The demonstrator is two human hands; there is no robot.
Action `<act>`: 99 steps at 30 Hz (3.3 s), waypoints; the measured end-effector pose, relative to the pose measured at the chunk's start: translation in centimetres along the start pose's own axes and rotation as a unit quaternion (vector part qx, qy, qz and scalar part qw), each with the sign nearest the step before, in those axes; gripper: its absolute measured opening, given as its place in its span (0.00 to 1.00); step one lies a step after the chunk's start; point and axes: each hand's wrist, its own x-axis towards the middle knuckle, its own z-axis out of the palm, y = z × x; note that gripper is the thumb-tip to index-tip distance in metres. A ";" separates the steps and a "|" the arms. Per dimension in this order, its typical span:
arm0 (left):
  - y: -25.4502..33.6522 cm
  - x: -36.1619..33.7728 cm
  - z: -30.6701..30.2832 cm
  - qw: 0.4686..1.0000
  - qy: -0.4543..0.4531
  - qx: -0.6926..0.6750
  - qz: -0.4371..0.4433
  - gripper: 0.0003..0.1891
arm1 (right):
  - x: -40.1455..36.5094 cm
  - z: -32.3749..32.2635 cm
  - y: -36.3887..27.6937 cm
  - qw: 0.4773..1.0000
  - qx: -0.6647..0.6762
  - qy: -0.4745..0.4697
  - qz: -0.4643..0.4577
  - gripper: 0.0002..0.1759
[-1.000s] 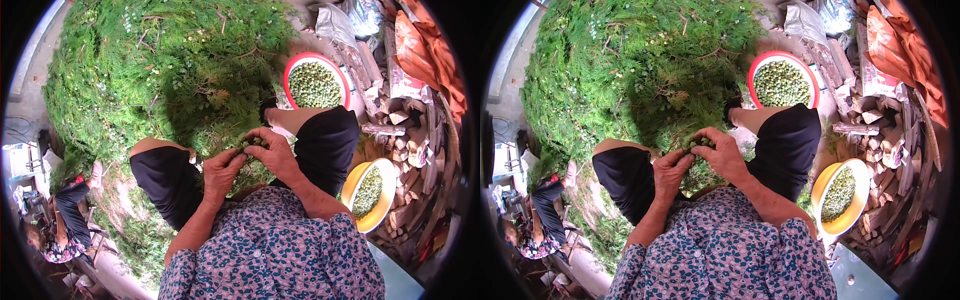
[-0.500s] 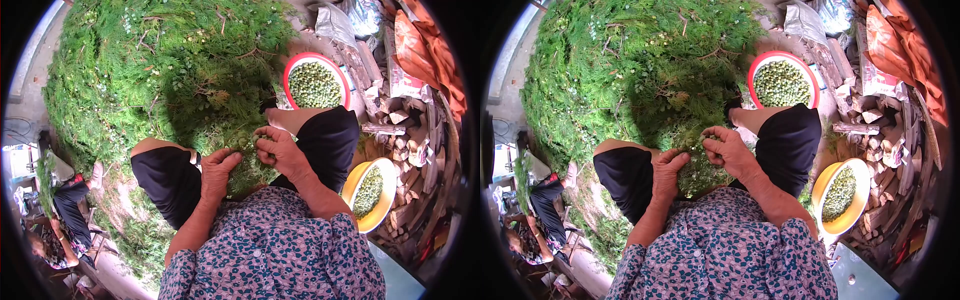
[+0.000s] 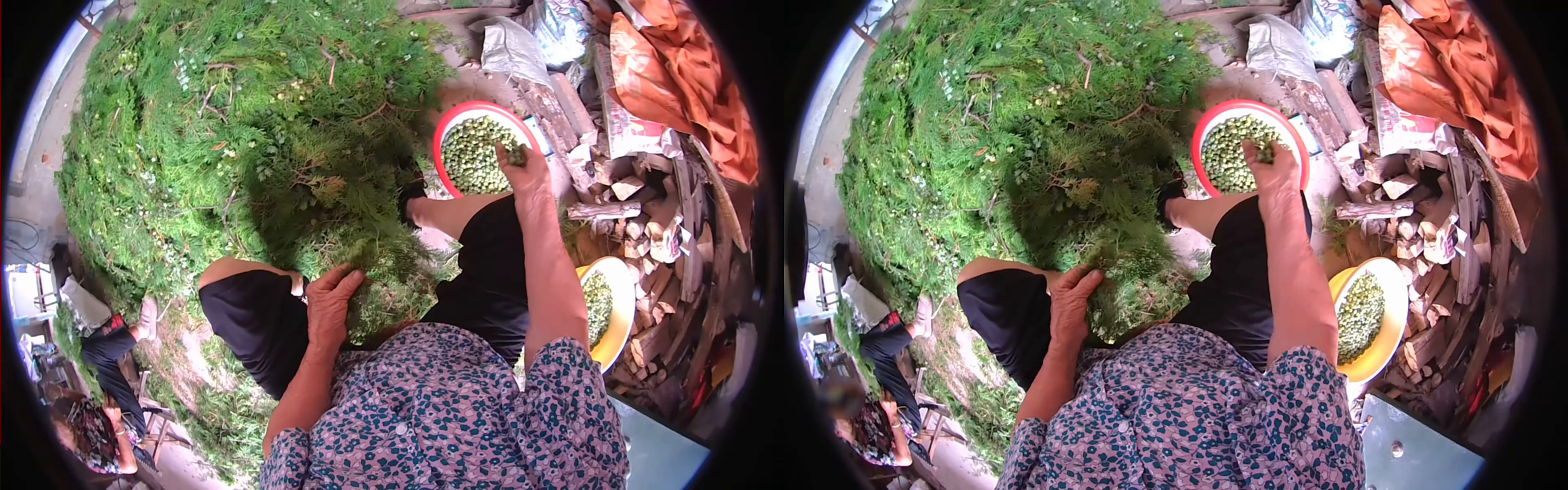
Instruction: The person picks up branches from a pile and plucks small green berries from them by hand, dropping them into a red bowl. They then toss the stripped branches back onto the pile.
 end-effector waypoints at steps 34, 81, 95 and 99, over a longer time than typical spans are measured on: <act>1.5 -1.1 1.2 0.990 -0.011 0.084 0.115 0.09 | -21.1 -3.3 14.4 0.590 -0.593 -0.491 -0.246 0.16; 2.0 -1.5 1.3 0.993 -0.062 0.088 0.044 0.10 | -18.6 -3.5 13.6 0.653 -0.579 -0.488 -0.008 0.11; 1.8 -0.8 0.6 0.996 -0.041 -0.074 -0.020 0.08 | -17.9 -3.4 12.0 0.778 -0.425 -0.391 0.247 0.12; 1.5 -0.6 0.6 0.995 -0.040 -0.094 -0.009 0.09 | -18.6 -3.7 13.0 0.692 -0.559 -0.452 0.064 0.13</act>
